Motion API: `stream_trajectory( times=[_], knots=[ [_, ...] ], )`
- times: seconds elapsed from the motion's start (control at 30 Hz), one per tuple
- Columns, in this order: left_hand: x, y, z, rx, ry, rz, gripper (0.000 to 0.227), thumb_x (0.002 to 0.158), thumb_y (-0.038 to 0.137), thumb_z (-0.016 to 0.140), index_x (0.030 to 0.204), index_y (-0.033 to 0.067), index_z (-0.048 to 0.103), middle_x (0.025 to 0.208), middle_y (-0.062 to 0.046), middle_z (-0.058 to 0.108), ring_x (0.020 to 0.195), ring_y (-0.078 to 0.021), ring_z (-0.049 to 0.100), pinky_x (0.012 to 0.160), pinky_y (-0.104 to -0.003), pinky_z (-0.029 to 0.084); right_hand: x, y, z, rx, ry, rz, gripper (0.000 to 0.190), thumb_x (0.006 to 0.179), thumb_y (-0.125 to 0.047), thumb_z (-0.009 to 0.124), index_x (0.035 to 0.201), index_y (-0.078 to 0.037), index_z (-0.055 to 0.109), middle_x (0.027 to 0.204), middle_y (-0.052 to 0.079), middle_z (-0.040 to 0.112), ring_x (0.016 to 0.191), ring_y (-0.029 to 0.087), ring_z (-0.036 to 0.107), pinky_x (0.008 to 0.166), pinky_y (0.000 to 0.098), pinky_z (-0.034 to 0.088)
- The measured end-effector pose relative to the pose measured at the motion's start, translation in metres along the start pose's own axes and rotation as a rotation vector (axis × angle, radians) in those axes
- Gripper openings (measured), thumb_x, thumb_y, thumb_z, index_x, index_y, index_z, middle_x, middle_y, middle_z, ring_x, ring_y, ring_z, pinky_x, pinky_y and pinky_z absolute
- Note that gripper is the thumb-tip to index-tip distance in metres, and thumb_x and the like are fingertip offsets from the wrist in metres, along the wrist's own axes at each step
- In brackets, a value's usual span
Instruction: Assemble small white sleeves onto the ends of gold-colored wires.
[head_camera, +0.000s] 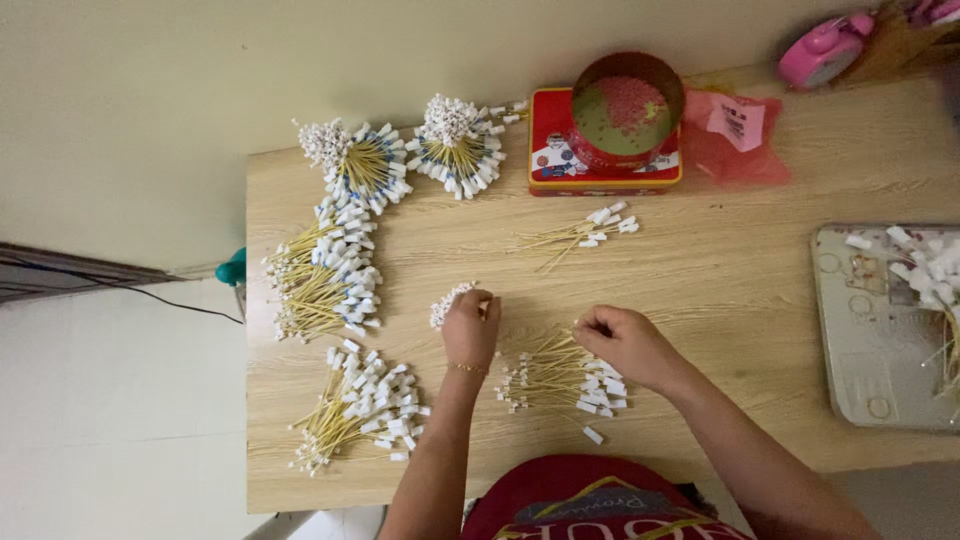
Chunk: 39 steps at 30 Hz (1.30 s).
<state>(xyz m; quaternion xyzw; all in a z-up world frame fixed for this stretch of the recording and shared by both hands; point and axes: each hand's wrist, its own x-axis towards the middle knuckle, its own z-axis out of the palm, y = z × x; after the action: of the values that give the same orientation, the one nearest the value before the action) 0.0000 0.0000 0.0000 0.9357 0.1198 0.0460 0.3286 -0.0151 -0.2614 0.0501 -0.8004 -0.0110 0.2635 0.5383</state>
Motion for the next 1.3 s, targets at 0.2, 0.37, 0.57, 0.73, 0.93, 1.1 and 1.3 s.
stream_trajectory(
  times=[0.2,0.37,0.57,0.73,0.93,1.1,1.3],
  knots=[
    [-0.046,0.017,0.0,-1.014,-0.244,-0.312,0.009,0.093,0.006,0.075,0.099,0.0011,0.069,0.088,-0.01,0.075,0.077,-0.0168,0.071,0.067,-0.029,0.06,-0.026,-0.086,-0.008,-0.035,-0.027,0.145,0.022,0.093,-0.026,0.068,0.095,-0.005,0.074,0.068,0.0,0.062,0.061,0.009,0.052,0.057,0.0289,0.045],
    [-0.076,0.04,-0.021,-1.374,-0.326,-0.402,0.015,0.092,-0.001,0.073,0.106,0.0011,0.071,0.096,-0.009,0.074,0.085,-0.0175,0.072,0.075,-0.033,0.062,-0.04,-0.104,-0.006,-0.065,-0.018,0.098,0.022,0.092,-0.025,0.069,0.093,-0.004,0.074,0.07,0.0,0.064,0.063,0.009,0.055,0.059,0.0292,0.048],
    [-0.087,0.055,-0.037,-1.668,-0.461,-0.426,0.018,0.094,-0.004,0.067,0.111,0.001,0.07,0.104,-0.01,0.074,0.095,-0.0206,0.073,0.085,-0.036,0.062,-0.052,-0.105,-0.002,-0.063,0.009,-0.018,0.019,0.088,-0.022,0.071,0.09,-0.003,0.073,0.072,0.0,0.069,0.068,0.008,0.061,0.064,0.0283,0.053],
    [-0.09,0.058,-0.042,-1.711,-0.519,-0.368,0.017,0.096,-0.006,0.065,0.111,0.0013,0.069,0.106,-0.011,0.074,0.097,-0.021,0.072,0.089,-0.037,0.061,-0.061,-0.113,-0.002,-0.109,0.037,-0.057,0.018,0.085,-0.021,0.072,0.088,-0.003,0.072,0.072,0.002,0.073,0.067,0.009,0.065,0.064,0.029,0.055],
    [-0.093,0.063,-0.045,-1.684,-0.545,-0.339,0.014,0.096,-0.005,0.067,0.108,0.0011,0.069,0.106,-0.012,0.074,0.095,-0.0209,0.072,0.089,-0.037,0.061,-0.068,-0.12,-0.003,-0.141,0.043,-0.072,0.019,0.084,-0.02,0.072,0.088,-0.001,0.073,0.07,0.006,0.073,0.065,0.011,0.064,0.062,0.0305,0.054],
    [-0.094,0.066,-0.05,-1.648,-0.563,-0.344,0.015,0.095,-0.005,0.067,0.108,0.001,0.071,0.106,-0.012,0.074,0.097,-0.0207,0.072,0.091,-0.037,0.061,-0.071,-0.125,-0.003,-0.169,0.063,-0.057,0.019,0.082,-0.021,0.073,0.09,-0.004,0.074,0.074,0.005,0.077,0.068,0.012,0.07,0.064,0.0302,0.056],
    [-0.096,0.067,-0.051,-1.601,-0.553,-0.375,0.015,0.096,-0.002,0.066,0.11,0.0004,0.072,0.104,-0.012,0.074,0.097,-0.021,0.073,0.09,-0.036,0.062,-0.074,-0.133,-0.001,-0.322,0.114,-0.058,0.02,0.08,-0.026,0.074,0.089,-0.008,0.073,0.083,0.003,0.078,0.073,0.016,0.076,0.066,0.0325,0.058]
  ],
)
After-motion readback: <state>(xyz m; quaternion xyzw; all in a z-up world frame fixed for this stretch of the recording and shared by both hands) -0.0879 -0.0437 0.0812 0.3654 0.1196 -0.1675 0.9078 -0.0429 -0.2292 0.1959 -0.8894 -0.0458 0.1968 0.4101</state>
